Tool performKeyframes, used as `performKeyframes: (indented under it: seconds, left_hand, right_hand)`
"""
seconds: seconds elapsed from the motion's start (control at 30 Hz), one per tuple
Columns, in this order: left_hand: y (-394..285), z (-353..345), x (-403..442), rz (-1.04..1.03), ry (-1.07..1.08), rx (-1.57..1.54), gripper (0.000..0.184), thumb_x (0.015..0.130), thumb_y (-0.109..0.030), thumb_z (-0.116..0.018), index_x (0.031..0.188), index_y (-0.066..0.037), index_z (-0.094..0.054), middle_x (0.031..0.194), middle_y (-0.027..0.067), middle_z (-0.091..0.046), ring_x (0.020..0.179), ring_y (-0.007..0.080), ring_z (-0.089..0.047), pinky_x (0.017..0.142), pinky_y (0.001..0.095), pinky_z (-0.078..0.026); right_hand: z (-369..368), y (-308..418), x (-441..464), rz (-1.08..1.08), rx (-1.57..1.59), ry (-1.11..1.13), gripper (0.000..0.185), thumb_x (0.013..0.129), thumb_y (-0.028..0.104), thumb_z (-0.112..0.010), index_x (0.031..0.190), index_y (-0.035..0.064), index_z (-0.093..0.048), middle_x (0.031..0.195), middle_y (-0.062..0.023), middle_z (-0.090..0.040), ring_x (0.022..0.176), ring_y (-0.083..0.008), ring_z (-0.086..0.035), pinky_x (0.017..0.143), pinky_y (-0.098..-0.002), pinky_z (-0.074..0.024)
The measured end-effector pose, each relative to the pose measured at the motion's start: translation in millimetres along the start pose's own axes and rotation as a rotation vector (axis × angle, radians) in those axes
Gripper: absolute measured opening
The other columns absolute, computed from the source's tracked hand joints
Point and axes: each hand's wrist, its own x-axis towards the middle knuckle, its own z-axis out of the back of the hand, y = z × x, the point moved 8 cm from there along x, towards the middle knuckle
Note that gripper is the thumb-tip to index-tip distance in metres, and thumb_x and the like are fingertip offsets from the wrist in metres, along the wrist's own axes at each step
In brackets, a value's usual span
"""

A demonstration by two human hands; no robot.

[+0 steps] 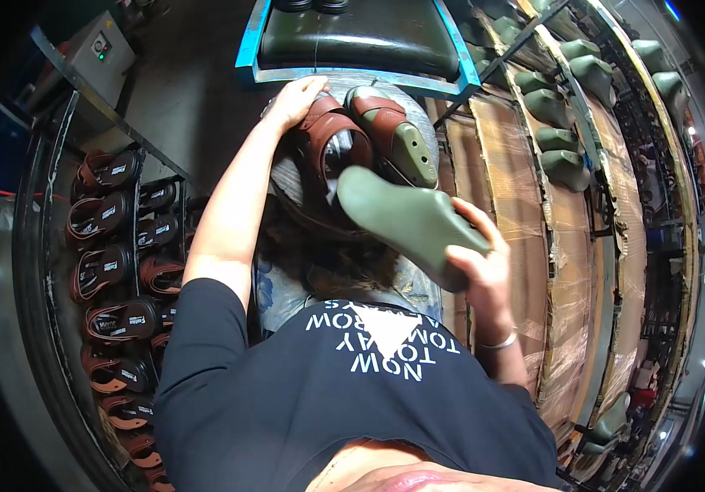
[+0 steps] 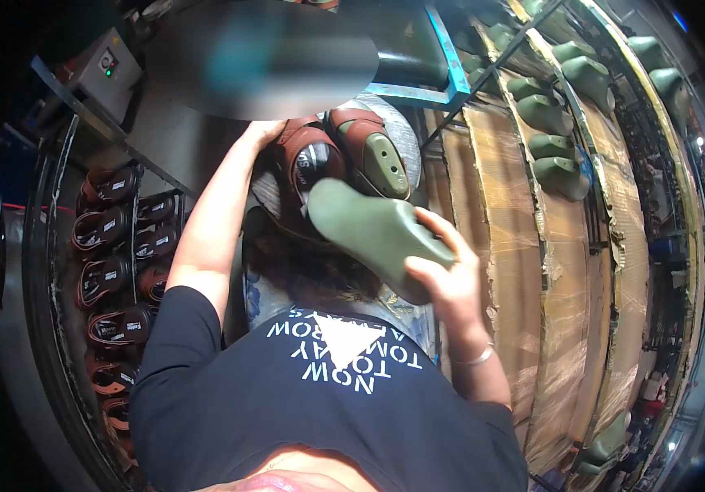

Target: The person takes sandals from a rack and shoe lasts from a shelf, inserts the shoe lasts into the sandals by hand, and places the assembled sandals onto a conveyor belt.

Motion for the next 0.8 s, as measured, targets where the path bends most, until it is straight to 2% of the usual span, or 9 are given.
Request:
performKeyframes:
  seconds: [0.1, 0.23, 0.3, 0.4, 0.43, 0.5, 0.63, 0.73, 0.8]
  left_hand:
    - [-9.8, -7.0, -21.8, 0.001, -0.046, -0.074, 0.049, 0.102, -0.049, -0.053, 0.118, -0.006, -0.073, 0.116, 0.0147, -0.073, 0.116, 0.0246, -0.066, 0.104, 0.0359, -0.046]
    - [-15.3, -2.7, -47.6, 0.007, -0.17, -0.204, 0.049, 0.101, -0.039, -0.058, 0.13, 0.0, -0.066, 0.132, 0.017, -0.067, 0.126, 0.0266, -0.061, 0.107, 0.0364, -0.045]
    - [-29.0, 7.3, -71.1, -0.029, -0.264, -0.086, 0.049, 0.1, -0.037, -0.061, 0.132, -0.001, -0.065, 0.138, 0.0196, -0.064, 0.129, 0.0293, -0.06, 0.107, 0.0376, -0.046]
    - [-132.9, 3.3, -140.3, -0.388, -0.181, 0.014, 0.036, 0.094, -0.032, -0.068, 0.113, -0.002, -0.066, 0.109, 0.0172, -0.064, 0.11, 0.034, -0.062, 0.103, 0.0447, -0.046]
    - [-158.2, -0.7, -162.2, -0.297, -0.065, -0.098, 0.047, 0.092, -0.035, -0.074, 0.122, 0.0, -0.064, 0.129, 0.0203, -0.06, 0.125, 0.0347, -0.057, 0.111, 0.0425, -0.042]
    - [-177.8, -8.3, -197.5, -0.427, -0.107, -0.095, 0.057, 0.075, -0.024, -0.085, 0.12, 0.0, -0.061, 0.132, 0.0208, -0.054, 0.129, 0.0375, -0.051, 0.11, 0.0463, -0.043]
    - [-187.0, -23.9, -227.3, -0.421, -0.186, 0.12, 0.051, 0.072, -0.008, -0.078, 0.117, -0.003, -0.053, 0.118, 0.0186, -0.051, 0.113, 0.0391, -0.051, 0.1, 0.0485, -0.044]
    - [-180.7, -34.7, -231.8, -0.381, -0.202, 0.132, 0.045, 0.075, -0.008, -0.077, 0.112, -0.004, -0.052, 0.111, 0.0171, -0.051, 0.107, 0.0375, -0.052, 0.095, 0.0485, -0.044]
    - [-179.7, -43.2, -234.4, -0.418, -0.237, 0.166, 0.043, 0.075, -0.007, -0.076, 0.111, -0.004, -0.053, 0.111, 0.0168, -0.051, 0.106, 0.0372, -0.052, 0.095, 0.0487, -0.044]
  right_hand:
    - [-57.0, -20.0, 29.6, 0.307, -0.191, -0.04, 0.061, 0.087, 0.004, -0.074, 0.143, -0.0027, -0.052, 0.134, -0.0158, -0.062, 0.124, -0.023, -0.059, 0.108, -0.0353, -0.0451]
    - [-118.9, -46.4, 57.0, 0.839, -0.458, -0.104, 0.054, 0.086, 0.003, -0.071, 0.138, 0.0006, -0.056, 0.148, -0.0262, -0.05, 0.14, -0.0404, -0.048, 0.12, -0.0455, -0.0318]
    - [-123.4, -40.1, 57.8, 0.8, -0.411, -0.068, 0.054, 0.086, 0.003, -0.07, 0.138, 0.0008, -0.056, 0.149, -0.0266, -0.049, 0.141, -0.0411, -0.046, 0.12, -0.0465, -0.0308]
    - [-109.9, -37.5, 63.1, 0.733, -0.445, -0.027, 0.048, 0.092, 0.016, -0.065, 0.136, -0.0018, -0.058, 0.153, -0.0273, -0.045, 0.144, -0.0422, -0.041, 0.12, -0.0489, -0.0308]
    - [-104.7, -38.1, 67.8, 0.737, -0.377, -0.055, 0.049, 0.095, 0.026, -0.06, 0.134, -0.0031, -0.059, 0.152, -0.0268, -0.047, 0.143, -0.0413, -0.043, 0.119, -0.0493, -0.0316]
    - [-104.1, -35.7, 76.4, 0.674, -0.206, -0.059, 0.05, 0.1, 0.035, -0.054, 0.13, -0.0036, -0.062, 0.146, -0.0248, -0.054, 0.138, -0.0384, -0.049, 0.117, -0.0485, -0.035]
    - [-103.0, -44.9, 83.2, 0.682, -0.177, -0.097, 0.054, 0.103, 0.045, -0.052, 0.122, -0.0035, -0.065, 0.111, -0.0114, -0.064, 0.101, -0.0222, -0.061, 0.091, -0.0359, -0.0491]
    - [-100.0, -54.0, 85.4, 0.633, 0.018, -0.135, 0.055, 0.103, 0.052, -0.052, 0.119, 0.0003, -0.065, 0.092, -0.0009, -0.055, 0.081, -0.01, -0.048, 0.071, -0.0242, -0.0387]
    - [-96.9, -64.1, 92.8, 0.598, 0.123, -0.125, 0.053, 0.102, 0.054, -0.052, 0.108, 0.0026, -0.064, 0.089, -0.0007, -0.055, 0.078, -0.0101, -0.048, 0.07, -0.0236, -0.038]
